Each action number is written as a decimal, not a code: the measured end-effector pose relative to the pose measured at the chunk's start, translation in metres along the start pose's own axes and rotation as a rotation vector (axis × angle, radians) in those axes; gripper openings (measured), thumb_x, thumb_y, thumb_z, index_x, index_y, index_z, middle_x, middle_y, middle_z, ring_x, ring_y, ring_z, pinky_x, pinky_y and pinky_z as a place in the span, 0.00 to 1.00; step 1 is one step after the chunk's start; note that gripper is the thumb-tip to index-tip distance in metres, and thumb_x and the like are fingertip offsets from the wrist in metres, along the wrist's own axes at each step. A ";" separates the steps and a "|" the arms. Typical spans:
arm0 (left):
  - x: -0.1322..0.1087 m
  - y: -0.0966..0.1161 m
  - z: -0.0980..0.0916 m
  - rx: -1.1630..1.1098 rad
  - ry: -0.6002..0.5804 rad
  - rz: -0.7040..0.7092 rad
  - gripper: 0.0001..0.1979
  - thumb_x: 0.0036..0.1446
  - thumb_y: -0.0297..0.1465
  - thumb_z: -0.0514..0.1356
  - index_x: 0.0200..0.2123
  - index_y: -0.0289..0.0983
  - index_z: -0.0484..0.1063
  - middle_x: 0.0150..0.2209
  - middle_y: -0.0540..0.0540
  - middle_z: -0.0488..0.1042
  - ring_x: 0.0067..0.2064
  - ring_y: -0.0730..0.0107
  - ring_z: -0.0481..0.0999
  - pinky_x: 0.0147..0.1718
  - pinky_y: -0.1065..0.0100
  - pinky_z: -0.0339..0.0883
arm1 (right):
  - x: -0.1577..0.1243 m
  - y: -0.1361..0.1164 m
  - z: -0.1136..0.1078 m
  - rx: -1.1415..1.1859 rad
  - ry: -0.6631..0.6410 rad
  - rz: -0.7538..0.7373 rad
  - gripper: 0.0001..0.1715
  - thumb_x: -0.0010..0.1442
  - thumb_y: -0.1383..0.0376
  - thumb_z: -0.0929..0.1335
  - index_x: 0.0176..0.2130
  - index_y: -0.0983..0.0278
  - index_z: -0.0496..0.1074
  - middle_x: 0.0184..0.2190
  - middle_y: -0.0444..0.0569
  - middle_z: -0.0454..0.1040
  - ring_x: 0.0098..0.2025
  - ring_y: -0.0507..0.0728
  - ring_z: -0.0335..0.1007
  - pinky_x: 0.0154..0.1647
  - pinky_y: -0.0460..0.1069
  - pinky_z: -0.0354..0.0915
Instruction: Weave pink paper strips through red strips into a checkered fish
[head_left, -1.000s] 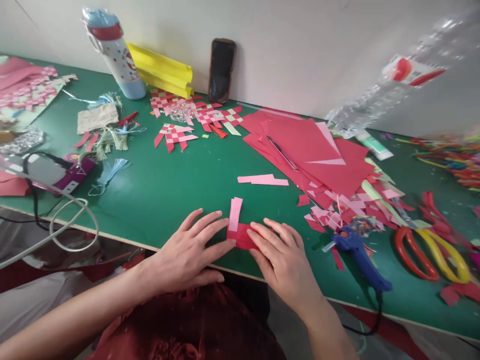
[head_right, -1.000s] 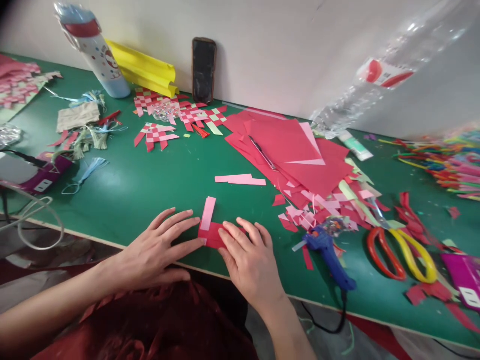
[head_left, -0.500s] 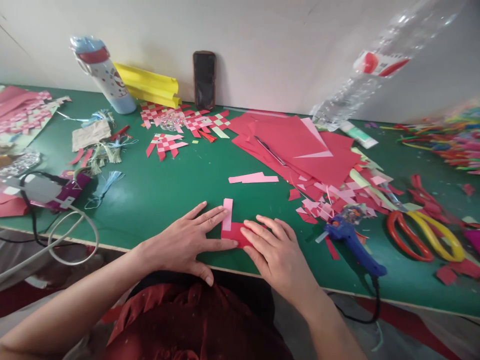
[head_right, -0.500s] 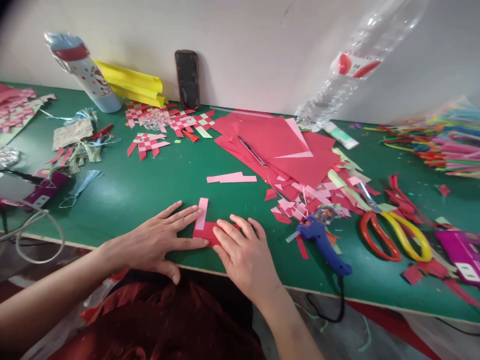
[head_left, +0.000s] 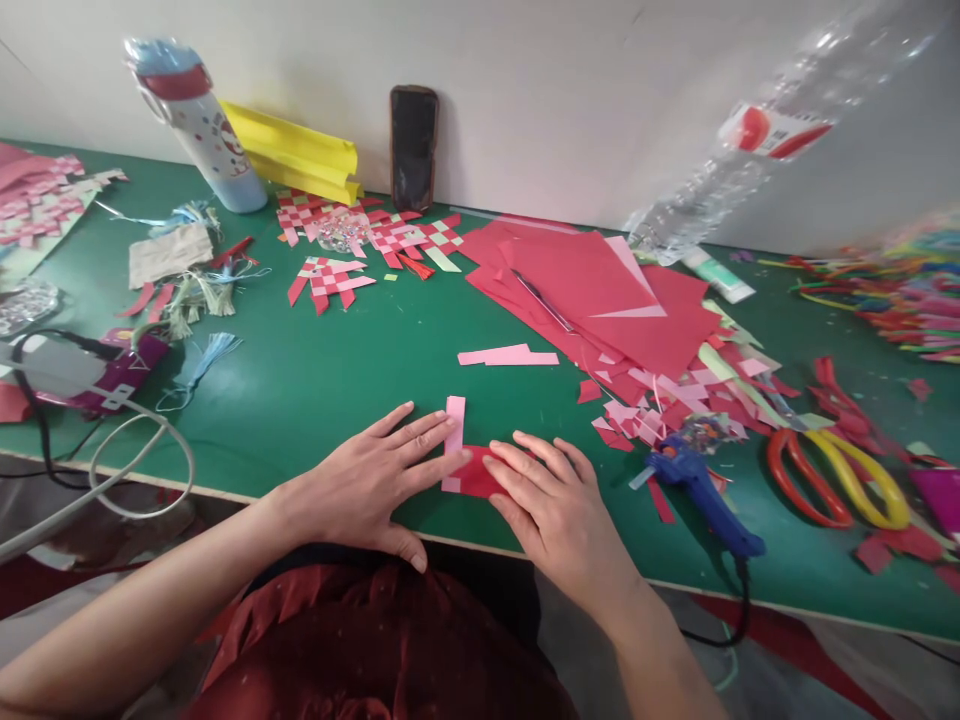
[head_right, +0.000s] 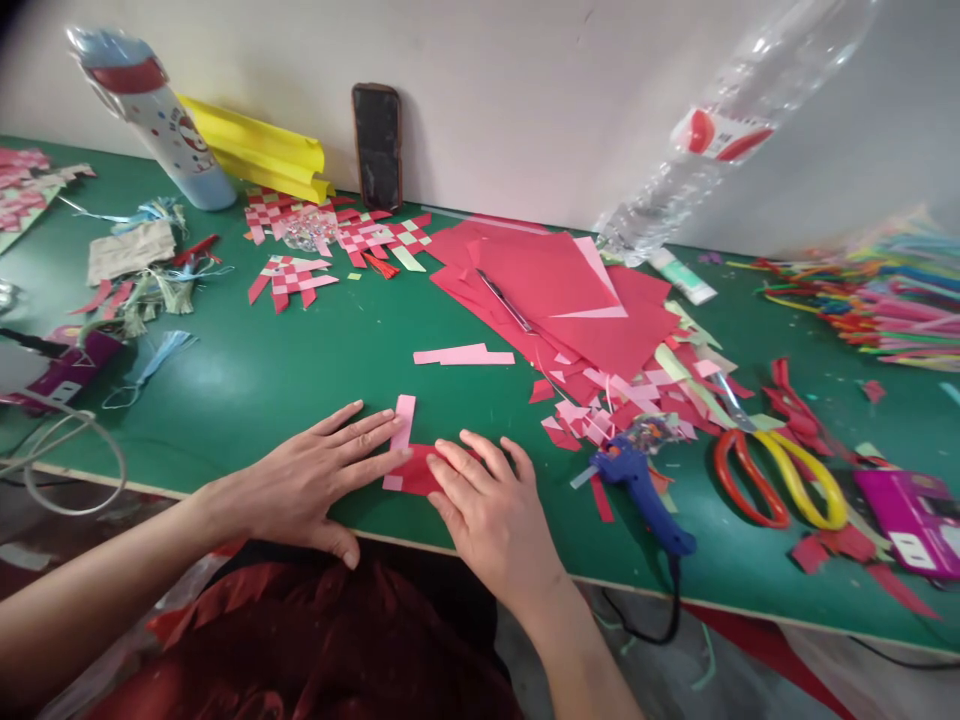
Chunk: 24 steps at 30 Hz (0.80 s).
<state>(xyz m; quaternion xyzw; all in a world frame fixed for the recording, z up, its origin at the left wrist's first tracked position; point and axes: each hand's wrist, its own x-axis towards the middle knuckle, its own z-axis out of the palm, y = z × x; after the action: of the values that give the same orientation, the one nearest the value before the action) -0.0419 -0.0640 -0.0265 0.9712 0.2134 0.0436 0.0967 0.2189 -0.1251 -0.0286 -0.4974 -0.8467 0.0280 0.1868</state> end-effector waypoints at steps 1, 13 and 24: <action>0.000 0.000 0.001 0.002 0.004 -0.002 0.54 0.53 0.65 0.50 0.70 0.35 0.44 0.71 0.32 0.45 0.72 0.50 0.45 0.68 0.47 0.32 | 0.000 0.000 0.000 0.002 -0.002 -0.001 0.17 0.71 0.60 0.61 0.53 0.59 0.73 0.55 0.43 0.76 0.59 0.60 0.65 0.61 0.58 0.51; 0.000 0.000 0.003 -0.020 0.086 0.010 0.49 0.52 0.64 0.53 0.64 0.33 0.58 0.69 0.30 0.51 0.71 0.51 0.49 0.69 0.49 0.34 | 0.000 0.001 0.000 0.026 -0.010 0.004 0.17 0.71 0.59 0.61 0.53 0.59 0.73 0.55 0.43 0.76 0.60 0.60 0.65 0.61 0.59 0.51; -0.007 0.010 0.001 0.042 0.173 0.058 0.42 0.58 0.60 0.51 0.63 0.33 0.61 0.66 0.38 0.62 0.70 0.52 0.52 0.70 0.50 0.36 | 0.000 0.001 -0.001 0.014 -0.007 -0.016 0.17 0.71 0.61 0.61 0.53 0.59 0.73 0.55 0.44 0.76 0.59 0.60 0.65 0.60 0.59 0.51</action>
<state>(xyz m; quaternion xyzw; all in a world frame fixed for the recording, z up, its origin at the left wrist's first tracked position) -0.0445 -0.0757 -0.0255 0.9714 0.1937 0.1254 0.0562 0.2201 -0.1248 -0.0278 -0.4894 -0.8510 0.0341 0.1875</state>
